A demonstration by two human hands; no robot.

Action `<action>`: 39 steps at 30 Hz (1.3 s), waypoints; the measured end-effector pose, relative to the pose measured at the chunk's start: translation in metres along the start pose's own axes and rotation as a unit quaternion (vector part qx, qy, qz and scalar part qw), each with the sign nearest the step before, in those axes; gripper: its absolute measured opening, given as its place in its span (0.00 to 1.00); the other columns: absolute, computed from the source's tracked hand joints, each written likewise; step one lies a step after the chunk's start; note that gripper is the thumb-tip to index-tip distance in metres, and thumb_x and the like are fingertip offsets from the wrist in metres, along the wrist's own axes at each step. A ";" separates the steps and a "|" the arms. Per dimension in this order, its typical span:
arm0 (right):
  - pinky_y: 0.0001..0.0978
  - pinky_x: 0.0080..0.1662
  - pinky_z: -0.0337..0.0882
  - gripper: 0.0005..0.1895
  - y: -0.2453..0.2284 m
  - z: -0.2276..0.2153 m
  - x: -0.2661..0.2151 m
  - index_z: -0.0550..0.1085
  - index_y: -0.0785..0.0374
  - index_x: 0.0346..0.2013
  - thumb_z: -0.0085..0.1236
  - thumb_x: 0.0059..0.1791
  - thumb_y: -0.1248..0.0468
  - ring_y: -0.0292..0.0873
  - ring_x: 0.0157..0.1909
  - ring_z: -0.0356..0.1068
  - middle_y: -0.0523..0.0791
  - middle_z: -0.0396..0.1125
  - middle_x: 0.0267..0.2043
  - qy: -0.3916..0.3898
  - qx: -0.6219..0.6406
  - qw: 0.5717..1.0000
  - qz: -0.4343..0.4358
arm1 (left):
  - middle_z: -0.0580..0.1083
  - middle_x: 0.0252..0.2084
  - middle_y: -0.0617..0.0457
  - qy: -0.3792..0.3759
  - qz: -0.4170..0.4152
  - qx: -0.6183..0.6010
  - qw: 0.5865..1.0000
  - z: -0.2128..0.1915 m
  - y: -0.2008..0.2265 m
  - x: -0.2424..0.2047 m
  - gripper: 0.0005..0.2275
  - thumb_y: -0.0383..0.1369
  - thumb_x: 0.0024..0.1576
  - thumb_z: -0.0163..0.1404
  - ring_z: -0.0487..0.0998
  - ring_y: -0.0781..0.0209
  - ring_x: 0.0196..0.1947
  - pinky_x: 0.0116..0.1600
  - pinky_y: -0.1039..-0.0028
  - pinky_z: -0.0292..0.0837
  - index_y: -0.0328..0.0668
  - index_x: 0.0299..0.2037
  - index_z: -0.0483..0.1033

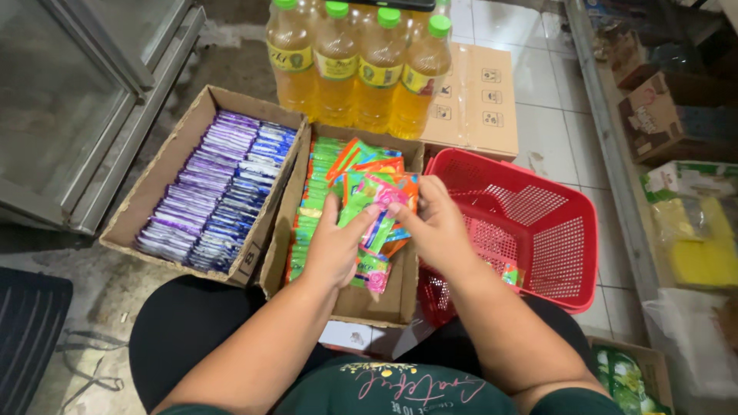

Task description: The person sits on the floor and sorts small, colorful detergent packets from a cardboard box into a red plastic basket. They pick up handfuls of packets, separate them, and place them into the basket.

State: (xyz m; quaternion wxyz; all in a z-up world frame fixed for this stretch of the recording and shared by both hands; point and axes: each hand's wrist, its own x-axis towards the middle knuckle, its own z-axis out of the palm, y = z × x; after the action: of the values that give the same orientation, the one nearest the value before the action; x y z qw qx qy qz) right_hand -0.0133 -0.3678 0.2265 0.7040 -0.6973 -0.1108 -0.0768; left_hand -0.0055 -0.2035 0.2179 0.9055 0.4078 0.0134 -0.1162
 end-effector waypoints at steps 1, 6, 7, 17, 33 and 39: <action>0.30 0.57 0.71 0.16 0.002 -0.002 0.001 0.70 0.70 0.56 0.58 0.54 0.74 0.35 0.55 0.68 0.42 0.59 0.50 -0.007 -0.004 1.000 -0.001 | 0.74 0.54 0.43 -0.011 0.007 0.002 1.000 -0.003 -0.001 0.002 0.21 0.22 0.59 0.53 0.79 0.56 0.52 0.54 0.66 0.79 0.34 0.62 0.61; 0.27 0.54 0.72 0.24 -0.002 0.006 -0.001 0.64 0.68 0.63 0.58 0.52 0.73 0.34 0.51 0.70 0.41 0.67 0.48 -0.026 0.003 0.999 0.047 | 0.75 0.52 0.45 0.004 0.007 0.022 1.000 -0.021 -0.003 -0.002 0.23 0.23 0.57 0.55 0.80 0.57 0.49 0.51 0.66 0.80 0.34 0.61 0.62; 0.26 0.53 0.72 0.29 -0.005 0.010 -0.002 0.62 0.66 0.66 0.58 0.51 0.72 0.33 0.50 0.71 0.40 0.69 0.47 -0.019 -0.010 0.998 0.051 | 0.75 0.52 0.46 0.008 0.006 0.025 1.000 -0.025 -0.002 -0.003 0.23 0.23 0.56 0.55 0.80 0.57 0.48 0.50 0.66 0.80 0.35 0.62 0.62; 0.22 0.39 0.71 0.29 0.018 0.017 -0.018 0.65 0.66 0.60 0.65 0.46 0.73 0.31 0.39 0.70 0.43 0.69 0.44 -0.022 -0.155 0.984 0.086 | 0.74 0.57 0.48 -0.054 -0.067 0.129 0.988 -0.087 -0.013 -0.002 0.27 0.25 0.56 0.58 0.76 0.62 0.54 0.54 0.71 0.77 0.34 0.65 0.63; 0.48 0.59 0.66 0.32 -0.001 0.030 0.018 0.70 0.62 0.61 0.68 0.42 0.66 0.56 0.59 0.65 0.52 0.67 0.59 -0.204 -0.479 0.838 -0.162 | 0.72 0.57 0.48 -0.038 -0.133 0.048 0.989 -0.120 -0.038 0.017 0.26 0.22 0.54 0.58 0.75 0.60 0.55 0.57 0.65 0.74 0.35 0.63 0.64; 0.41 0.47 0.71 0.28 0.009 0.028 0.019 0.75 0.60 0.57 0.71 0.42 0.66 0.52 0.48 0.67 0.50 0.66 0.48 -0.195 -0.454 0.865 -0.088 | 0.72 0.59 0.47 -0.025 -0.118 0.010 0.993 -0.125 -0.041 0.016 0.22 0.26 0.60 0.57 0.73 0.60 0.58 0.62 0.66 0.71 0.32 0.63 0.65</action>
State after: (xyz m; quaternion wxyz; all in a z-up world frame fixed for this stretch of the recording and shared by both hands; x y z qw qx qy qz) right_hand 0.0057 -0.3392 0.2227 0.2640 -0.9279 -0.2596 -0.0428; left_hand 0.0094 -0.1405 0.1023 0.8813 0.4097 0.0378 -0.2324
